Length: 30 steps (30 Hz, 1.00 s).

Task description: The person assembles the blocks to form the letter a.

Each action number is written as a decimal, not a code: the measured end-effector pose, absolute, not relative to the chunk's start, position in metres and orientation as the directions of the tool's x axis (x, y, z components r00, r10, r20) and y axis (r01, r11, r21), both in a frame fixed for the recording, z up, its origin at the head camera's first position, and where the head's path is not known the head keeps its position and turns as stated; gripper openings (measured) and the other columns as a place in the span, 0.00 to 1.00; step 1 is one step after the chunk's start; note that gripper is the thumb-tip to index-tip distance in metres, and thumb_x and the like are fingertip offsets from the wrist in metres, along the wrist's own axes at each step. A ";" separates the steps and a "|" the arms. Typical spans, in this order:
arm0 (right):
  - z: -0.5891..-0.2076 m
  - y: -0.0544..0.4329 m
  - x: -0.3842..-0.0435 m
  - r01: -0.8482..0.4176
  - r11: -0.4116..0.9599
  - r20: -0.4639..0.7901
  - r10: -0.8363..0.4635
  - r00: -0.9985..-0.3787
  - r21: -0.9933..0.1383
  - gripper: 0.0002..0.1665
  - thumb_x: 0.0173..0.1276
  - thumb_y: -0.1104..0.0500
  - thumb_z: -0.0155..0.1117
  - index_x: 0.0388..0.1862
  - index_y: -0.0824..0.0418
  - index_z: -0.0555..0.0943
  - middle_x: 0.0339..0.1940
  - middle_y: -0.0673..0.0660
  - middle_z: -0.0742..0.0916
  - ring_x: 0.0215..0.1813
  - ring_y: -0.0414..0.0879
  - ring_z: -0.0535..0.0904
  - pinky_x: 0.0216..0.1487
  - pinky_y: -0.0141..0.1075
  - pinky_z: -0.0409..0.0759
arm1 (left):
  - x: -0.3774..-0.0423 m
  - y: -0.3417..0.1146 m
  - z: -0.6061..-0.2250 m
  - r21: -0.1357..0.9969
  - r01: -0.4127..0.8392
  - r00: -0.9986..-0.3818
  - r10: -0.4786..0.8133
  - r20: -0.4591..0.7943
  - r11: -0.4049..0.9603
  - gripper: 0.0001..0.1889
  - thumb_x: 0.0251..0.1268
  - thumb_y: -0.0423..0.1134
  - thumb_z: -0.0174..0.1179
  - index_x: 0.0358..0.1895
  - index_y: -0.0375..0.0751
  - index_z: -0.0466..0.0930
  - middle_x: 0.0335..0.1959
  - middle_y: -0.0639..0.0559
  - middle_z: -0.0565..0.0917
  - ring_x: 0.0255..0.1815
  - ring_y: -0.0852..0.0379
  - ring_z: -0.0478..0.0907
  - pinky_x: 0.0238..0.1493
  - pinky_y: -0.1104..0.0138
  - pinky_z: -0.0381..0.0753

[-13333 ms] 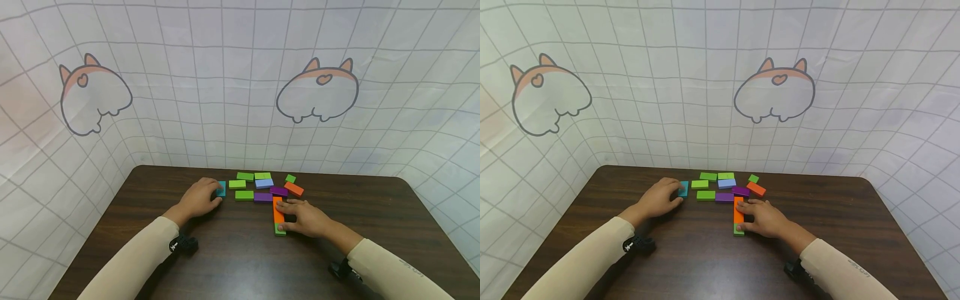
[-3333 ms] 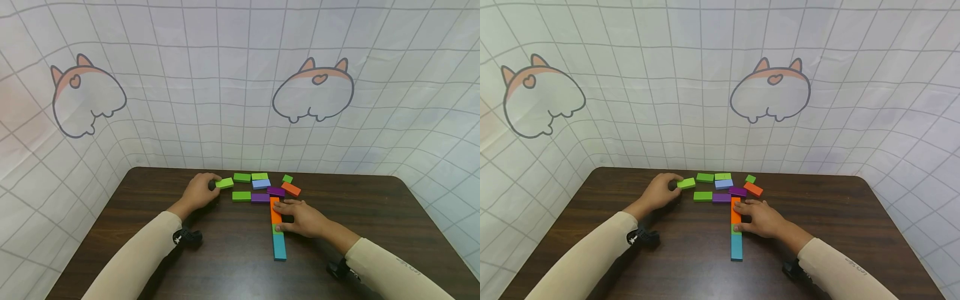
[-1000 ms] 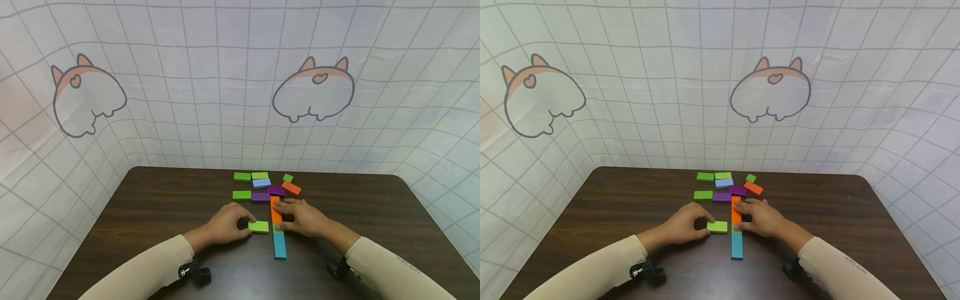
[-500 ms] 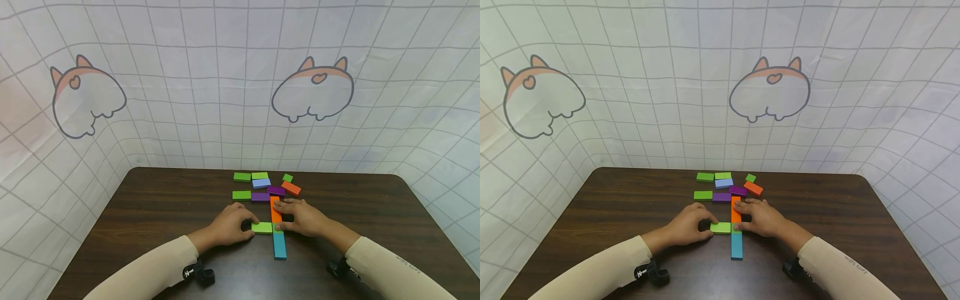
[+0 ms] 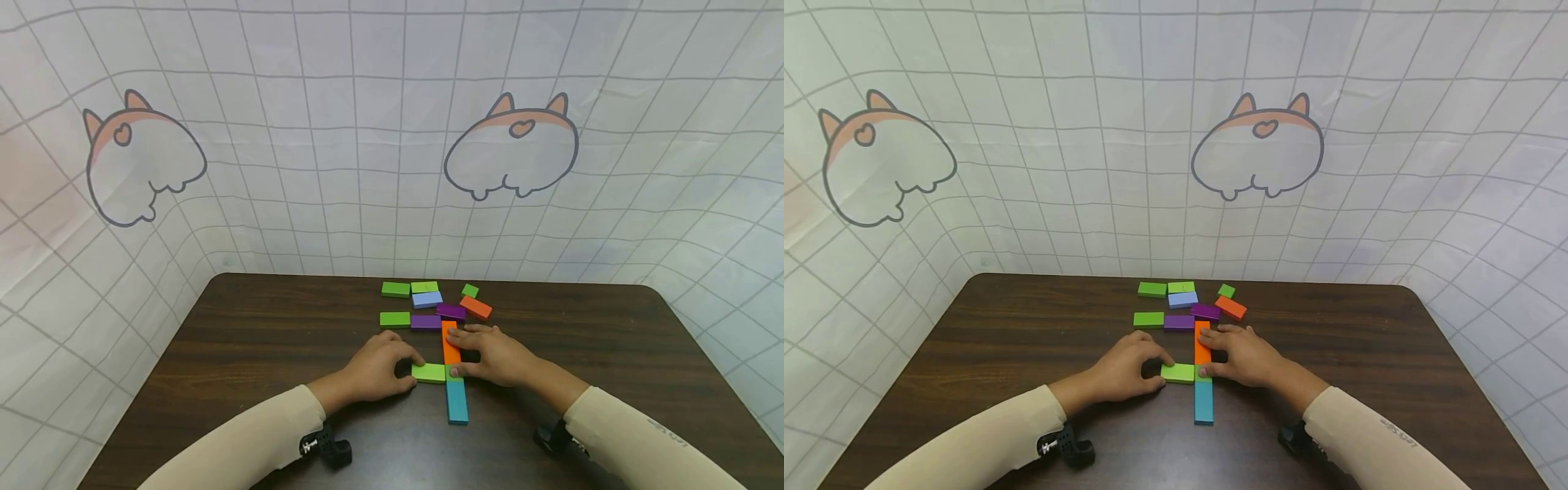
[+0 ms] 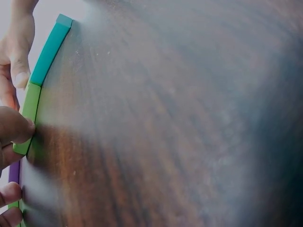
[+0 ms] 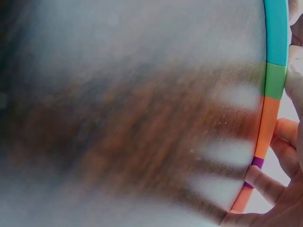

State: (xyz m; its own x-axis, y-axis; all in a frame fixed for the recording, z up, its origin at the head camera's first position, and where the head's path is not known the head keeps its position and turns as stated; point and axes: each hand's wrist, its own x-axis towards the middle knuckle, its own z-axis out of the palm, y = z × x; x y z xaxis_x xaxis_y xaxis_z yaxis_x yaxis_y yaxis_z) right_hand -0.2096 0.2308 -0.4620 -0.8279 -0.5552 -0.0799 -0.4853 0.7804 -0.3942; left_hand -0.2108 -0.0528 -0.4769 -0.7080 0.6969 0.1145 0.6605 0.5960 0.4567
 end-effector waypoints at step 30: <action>-0.462 0.230 -0.210 -0.486 0.775 -0.081 -0.559 -0.825 -0.404 0.47 0.68 0.30 0.63 0.76 0.57 0.72 0.76 0.53 0.73 0.78 0.60 0.63 0.70 0.72 0.55 | -0.212 -0.056 -0.474 0.457 0.683 -0.685 0.718 0.127 0.570 0.18 0.66 0.48 0.69 0.58 0.52 0.86 0.54 0.65 0.84 0.61 0.55 0.72 0.65 0.54 0.70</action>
